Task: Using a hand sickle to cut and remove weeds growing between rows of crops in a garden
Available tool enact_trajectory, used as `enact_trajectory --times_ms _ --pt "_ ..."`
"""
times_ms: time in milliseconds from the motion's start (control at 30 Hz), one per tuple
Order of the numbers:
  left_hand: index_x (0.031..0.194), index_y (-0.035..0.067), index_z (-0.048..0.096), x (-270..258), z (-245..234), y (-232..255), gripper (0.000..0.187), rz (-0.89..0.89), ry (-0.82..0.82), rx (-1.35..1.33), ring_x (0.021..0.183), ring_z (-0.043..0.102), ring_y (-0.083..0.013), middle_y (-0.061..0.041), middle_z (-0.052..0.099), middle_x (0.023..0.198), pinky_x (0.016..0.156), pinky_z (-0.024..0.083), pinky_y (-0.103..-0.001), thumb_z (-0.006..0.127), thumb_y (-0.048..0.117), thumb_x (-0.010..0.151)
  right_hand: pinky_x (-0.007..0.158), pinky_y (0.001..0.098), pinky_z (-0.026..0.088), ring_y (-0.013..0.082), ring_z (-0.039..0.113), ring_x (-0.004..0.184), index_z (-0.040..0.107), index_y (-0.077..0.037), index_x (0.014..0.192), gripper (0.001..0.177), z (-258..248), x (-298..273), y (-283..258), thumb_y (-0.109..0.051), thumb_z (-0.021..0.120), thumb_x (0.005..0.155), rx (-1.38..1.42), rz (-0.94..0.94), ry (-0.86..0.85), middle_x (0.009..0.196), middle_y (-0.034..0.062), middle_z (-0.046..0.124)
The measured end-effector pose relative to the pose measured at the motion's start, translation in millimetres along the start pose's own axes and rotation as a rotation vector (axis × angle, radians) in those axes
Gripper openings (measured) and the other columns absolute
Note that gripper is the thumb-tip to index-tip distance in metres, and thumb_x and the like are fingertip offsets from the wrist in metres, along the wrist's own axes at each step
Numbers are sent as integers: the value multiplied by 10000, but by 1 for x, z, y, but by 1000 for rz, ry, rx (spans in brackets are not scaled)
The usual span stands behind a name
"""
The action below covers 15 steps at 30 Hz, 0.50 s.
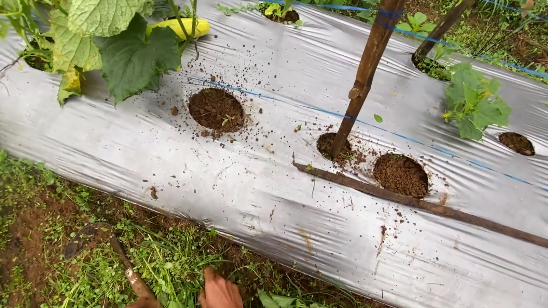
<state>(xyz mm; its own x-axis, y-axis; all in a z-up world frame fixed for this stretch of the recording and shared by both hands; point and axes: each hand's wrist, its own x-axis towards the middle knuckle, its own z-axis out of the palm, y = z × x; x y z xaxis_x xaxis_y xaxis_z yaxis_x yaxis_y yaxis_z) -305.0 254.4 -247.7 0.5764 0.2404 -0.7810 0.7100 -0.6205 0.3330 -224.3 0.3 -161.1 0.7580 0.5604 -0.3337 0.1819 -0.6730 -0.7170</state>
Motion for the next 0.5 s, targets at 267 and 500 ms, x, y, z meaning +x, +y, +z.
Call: enact_trajectory --times_ms 267,500 --pt "943 27 640 -21 15 76 569 -16 -218 -427 730 696 -255 -157 639 829 719 529 -424 569 592 926 684 427 459 249 592 816 602 -69 1060 91 32 -4 -4 -131 567 1003 321 107 -342 958 131 636" --pt "1041 99 661 -34 25 34 250 292 -10 119 856 669 -341 -170 712 1010 716 518 -496 493 283 1013 691 304 602 132 711 665 634 -194 1269 290 -42 -17 -54 -225 635 981 110 168 -612 1248 37 719"
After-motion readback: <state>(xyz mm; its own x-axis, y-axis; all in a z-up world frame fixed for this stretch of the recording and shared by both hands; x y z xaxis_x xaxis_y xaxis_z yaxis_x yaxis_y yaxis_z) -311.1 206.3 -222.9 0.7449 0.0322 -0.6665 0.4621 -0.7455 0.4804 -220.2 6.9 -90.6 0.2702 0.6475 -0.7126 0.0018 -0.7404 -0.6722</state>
